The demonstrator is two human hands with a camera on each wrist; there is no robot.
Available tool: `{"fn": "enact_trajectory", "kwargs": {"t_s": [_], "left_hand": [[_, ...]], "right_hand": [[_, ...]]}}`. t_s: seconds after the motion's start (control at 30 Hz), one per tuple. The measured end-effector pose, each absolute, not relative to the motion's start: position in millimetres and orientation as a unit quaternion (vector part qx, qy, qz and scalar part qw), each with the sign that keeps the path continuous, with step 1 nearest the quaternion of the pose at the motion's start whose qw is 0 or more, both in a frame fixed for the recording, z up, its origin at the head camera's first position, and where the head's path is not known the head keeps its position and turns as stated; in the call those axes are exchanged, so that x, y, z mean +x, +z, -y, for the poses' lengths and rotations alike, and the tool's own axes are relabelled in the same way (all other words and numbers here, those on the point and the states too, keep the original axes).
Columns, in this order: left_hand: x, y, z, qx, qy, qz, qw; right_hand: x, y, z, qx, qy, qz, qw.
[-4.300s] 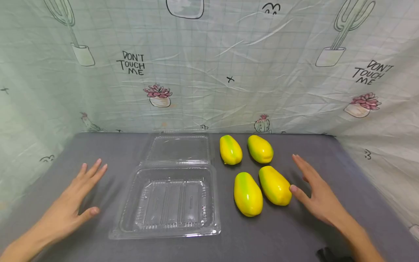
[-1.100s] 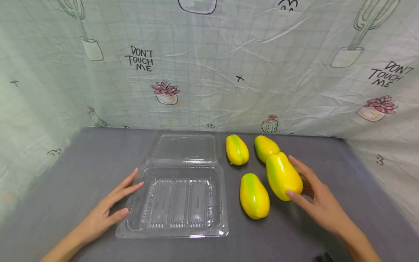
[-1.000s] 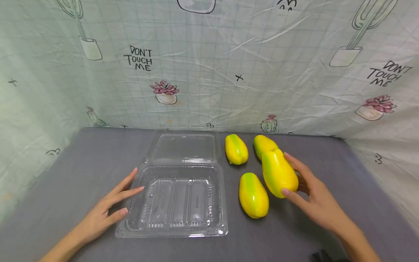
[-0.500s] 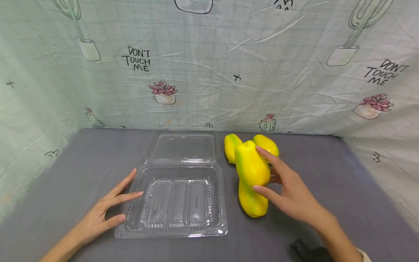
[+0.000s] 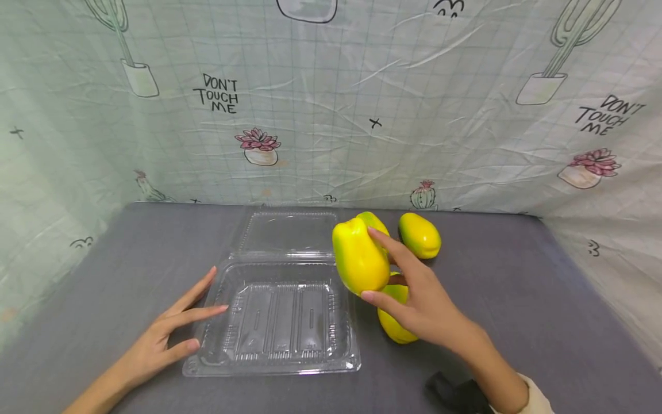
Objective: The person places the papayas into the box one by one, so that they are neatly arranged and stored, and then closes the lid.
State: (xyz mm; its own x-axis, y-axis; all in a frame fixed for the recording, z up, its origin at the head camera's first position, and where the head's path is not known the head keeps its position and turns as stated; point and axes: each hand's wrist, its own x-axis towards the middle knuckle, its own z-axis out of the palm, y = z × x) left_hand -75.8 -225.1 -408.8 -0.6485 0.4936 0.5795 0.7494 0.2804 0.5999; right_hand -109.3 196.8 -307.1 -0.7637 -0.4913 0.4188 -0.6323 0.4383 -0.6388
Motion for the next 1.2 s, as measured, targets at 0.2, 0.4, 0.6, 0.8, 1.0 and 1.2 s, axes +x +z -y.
{"fn": "enact_trajectory", "kwargs": {"t_s": [0.2, 0.4, 0.6, 0.8, 1.0, 1.2], "left_hand": [[-75.8, -408.0, 225.5, -0.389, -0.454, 0.79, 0.133], [-76.4, -407.6, 224.7, -0.393, -0.453, 0.788, 0.137], [-76.3, -405.6, 224.2, -0.397, -0.445, 0.791, 0.136], [-77.6, -405.2, 223.2, -0.414, -0.443, 0.783, 0.141], [-76.7, -406.1, 223.0, -0.413, -0.443, 0.784, 0.137], [-76.0, -407.1, 222.2, -0.409, -0.449, 0.784, 0.131]], "right_hand": [[-113.9, -307.9, -174.3, 0.358, 0.415, 0.832, 0.082], [-115.6, -304.8, -154.8, 0.365, 0.434, 0.821, 0.058], [-115.7, -304.9, -135.8, 0.379, 0.454, 0.805, 0.046], [-117.8, -307.8, -120.5, 0.396, 0.464, 0.792, 0.031], [-118.5, -307.7, -108.5, 0.41, 0.468, 0.783, 0.024], [-121.4, -309.0, -97.9, 0.415, 0.459, 0.785, 0.021]]}}
